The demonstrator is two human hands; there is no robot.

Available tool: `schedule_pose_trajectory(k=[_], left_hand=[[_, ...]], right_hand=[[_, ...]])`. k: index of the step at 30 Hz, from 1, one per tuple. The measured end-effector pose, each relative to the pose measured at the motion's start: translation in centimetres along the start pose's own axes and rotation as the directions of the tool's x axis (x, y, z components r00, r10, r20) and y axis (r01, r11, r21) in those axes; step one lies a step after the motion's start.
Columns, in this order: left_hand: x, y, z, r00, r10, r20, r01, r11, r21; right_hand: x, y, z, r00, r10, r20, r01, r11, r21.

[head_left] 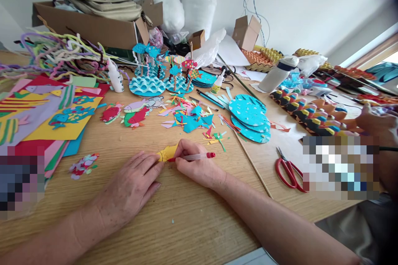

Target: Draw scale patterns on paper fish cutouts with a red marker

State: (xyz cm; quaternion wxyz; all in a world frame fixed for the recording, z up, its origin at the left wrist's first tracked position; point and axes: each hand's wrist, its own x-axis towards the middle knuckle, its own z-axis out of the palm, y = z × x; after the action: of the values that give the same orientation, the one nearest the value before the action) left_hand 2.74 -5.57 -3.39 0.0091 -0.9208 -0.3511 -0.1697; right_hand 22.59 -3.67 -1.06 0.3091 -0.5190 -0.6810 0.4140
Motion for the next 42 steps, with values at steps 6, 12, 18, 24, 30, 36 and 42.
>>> schedule_pose_trajectory(k=[6,12,18,24,30,36,42], left_hand=[[0.17,-0.04,-0.25,0.999,0.031,0.007,-0.031,0.999,0.030],[0.06,0.02,-0.05,1.000,0.013,-0.016,-0.013,1.000,0.021],[0.22,-0.07,-0.18,0.995,0.074,-0.060,-0.069,0.995,0.071],[0.24,0.08,0.09,0.995,0.068,-0.067,-0.064,0.996,0.064],[-0.05,0.07,0.31,0.997,0.045,-0.069,-0.041,0.998,0.048],[0.22,0.05,-0.07,0.994,0.073,-0.079,-0.067,0.995,0.079],[0.29,0.13,-0.21,0.994,0.076,-0.083,-0.068,0.994,0.090]], right_hand=[[0.46,0.41,-0.02,0.998,0.038,-0.059,-0.034,0.997,0.074],[0.84,0.58,-0.20,0.989,0.063,-0.131,-0.048,0.992,0.118],[0.64,0.30,0.03,0.995,0.033,-0.099,-0.030,0.999,0.029],[0.56,0.61,0.07,0.999,-0.018,-0.046,0.020,0.999,0.045],[0.78,0.47,0.13,0.998,0.006,-0.058,-0.006,1.000,-0.003],[0.95,0.17,0.25,0.997,0.052,-0.055,-0.054,0.997,-0.046],[0.96,0.28,0.19,0.998,0.039,-0.048,-0.041,0.998,-0.042]])
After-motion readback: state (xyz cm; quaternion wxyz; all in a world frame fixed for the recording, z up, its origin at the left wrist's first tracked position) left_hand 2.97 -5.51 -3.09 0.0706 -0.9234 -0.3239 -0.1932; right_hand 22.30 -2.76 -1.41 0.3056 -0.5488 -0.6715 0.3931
